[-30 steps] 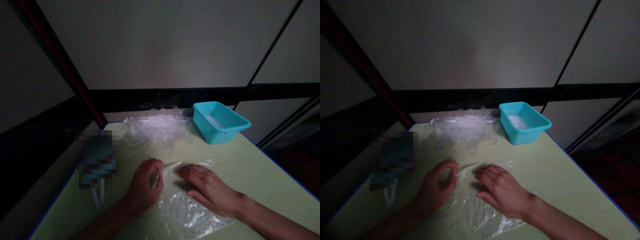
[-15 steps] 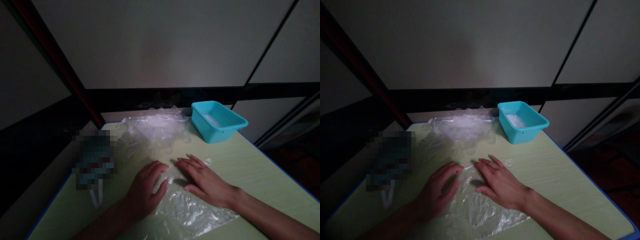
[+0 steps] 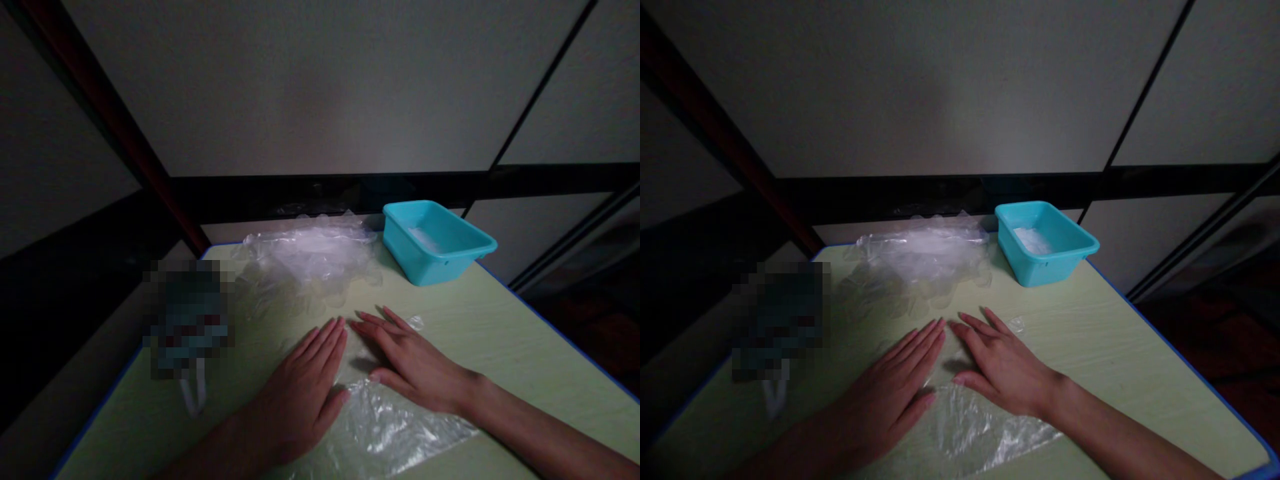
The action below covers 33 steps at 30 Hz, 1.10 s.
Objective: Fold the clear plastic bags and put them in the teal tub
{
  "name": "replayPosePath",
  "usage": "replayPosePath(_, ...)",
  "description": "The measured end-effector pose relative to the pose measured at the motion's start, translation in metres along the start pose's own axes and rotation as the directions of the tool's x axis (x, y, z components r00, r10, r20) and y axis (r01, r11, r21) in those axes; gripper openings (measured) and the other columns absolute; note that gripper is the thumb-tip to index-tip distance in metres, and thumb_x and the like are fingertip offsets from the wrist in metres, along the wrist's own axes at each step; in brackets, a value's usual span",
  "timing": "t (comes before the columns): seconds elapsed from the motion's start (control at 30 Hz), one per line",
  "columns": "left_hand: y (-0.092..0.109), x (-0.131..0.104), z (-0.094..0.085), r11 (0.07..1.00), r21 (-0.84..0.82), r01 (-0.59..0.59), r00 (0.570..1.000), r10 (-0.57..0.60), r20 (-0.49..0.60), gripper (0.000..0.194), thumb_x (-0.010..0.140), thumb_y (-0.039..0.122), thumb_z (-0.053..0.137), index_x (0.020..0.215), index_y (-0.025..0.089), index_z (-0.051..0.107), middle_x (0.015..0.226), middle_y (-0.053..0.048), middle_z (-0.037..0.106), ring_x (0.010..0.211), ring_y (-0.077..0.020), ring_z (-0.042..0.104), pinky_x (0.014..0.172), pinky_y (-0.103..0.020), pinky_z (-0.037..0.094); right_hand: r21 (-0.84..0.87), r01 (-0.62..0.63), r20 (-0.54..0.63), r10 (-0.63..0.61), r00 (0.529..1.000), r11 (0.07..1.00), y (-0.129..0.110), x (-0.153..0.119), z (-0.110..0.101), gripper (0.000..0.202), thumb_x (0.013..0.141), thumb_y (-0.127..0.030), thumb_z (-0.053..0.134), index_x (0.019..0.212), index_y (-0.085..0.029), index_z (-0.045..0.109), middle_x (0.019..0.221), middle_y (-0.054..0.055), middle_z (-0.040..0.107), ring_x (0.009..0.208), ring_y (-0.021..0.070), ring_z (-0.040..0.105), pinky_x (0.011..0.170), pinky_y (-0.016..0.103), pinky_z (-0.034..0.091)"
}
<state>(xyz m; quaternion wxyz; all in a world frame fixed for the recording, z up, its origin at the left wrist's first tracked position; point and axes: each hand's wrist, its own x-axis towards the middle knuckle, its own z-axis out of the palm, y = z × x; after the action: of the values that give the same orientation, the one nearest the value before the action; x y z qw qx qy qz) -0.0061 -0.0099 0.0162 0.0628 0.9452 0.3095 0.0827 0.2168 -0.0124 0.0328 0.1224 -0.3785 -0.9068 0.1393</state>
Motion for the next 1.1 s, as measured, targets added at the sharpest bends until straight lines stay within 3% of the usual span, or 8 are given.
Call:
replayPosePath(0.27,-0.001,0.001,0.0,1.0,0.009,0.001,0.999,-0.002,0.04,0.065,0.084,0.028,0.044,0.139,0.014,0.013,0.146,-0.01,0.011,0.133,-0.0229,0.009,0.107,-0.041,0.017,-0.026,-0.009,-0.043,0.008,0.999,1.0,0.009,-0.002,-0.004,0.054,0.09,-0.046,0.035,0.131,-0.012,0.029,0.13,0.014,0.045,0.127,0.0227,0.028,0.107,0.047,0.016)
replayPosePath(0.47,0.0,0.003,-0.004,0.999,-0.037,0.032,0.999,-0.032,0.006,0.068,0.086,0.03,0.04,0.14,0.012,0.002,0.146,-0.012,0.008,0.133,-0.0231,0.008,0.107,-0.042,0.018,0.001,-0.017,-0.094,0.017,0.995,1.0,0.013,-0.005,-0.005,0.056,0.091,-0.044,0.034,0.135,-0.012,0.023,0.135,0.015,0.038,0.127,0.0218,0.03,0.107,0.045,0.019)
replayPosePath(0.63,0.002,0.002,-0.006,0.998,-0.07,0.003,1.0,-0.002,0.008,0.068,0.085,0.032,0.042,0.14,0.015,0.006,0.146,-0.01,0.011,0.132,-0.0235,0.011,0.106,-0.041,0.02,0.027,0.096,0.017,-0.096,0.995,0.995,0.01,-0.006,-0.006,0.073,0.086,-0.052,0.037,0.14,-0.01,0.011,0.143,0.016,0.017,0.131,0.0253,0.016,0.107,0.044,0.018)
replayPosePath(0.73,0.001,0.001,-0.003,0.998,-0.063,-0.011,0.999,0.014,0.043,0.069,0.085,0.033,0.043,0.14,0.015,0.007,0.146,-0.01,0.011,0.132,-0.0234,0.012,0.106,-0.04,0.021,0.023,0.102,0.107,-0.104,0.989,0.995,0.008,-0.007,-0.006,0.077,0.085,-0.054,0.037,0.14,-0.009,0.008,0.144,0.016,0.009,0.132,0.0252,0.009,0.108,0.044,0.014)
replayPosePath(0.97,0.002,0.001,0.0,0.998,-0.065,-0.001,0.999,0.005,0.051,0.078,0.083,0.034,0.047,0.14,0.013,-0.002,0.146,-0.012,0.007,0.133,-0.0236,0.008,0.107,-0.04,0.018,-0.007,0.072,0.174,-0.07,0.982,0.997,0.008,-0.01,-0.003,0.08,0.084,-0.058,0.035,0.14,-0.009,0.005,0.144,0.015,0.005,0.132,0.0236,0.004,0.108,0.043,0.011)
replayPosePath(1.1,0.0,0.003,0.0,0.988,-0.119,0.103,0.993,-0.108,-0.039,0.073,0.086,0.028,0.04,0.139,0.017,-0.01,0.146,-0.011,0.008,0.132,-0.0229,0.011,0.105,-0.043,0.022,-0.012,0.067,0.174,-0.064,0.983,0.998,0.011,-0.01,-0.003,0.08,0.084,-0.058,0.035,0.14,-0.008,0.005,0.144,0.016,0.004,0.132,0.0237,0.004,0.108,0.043,0.011)
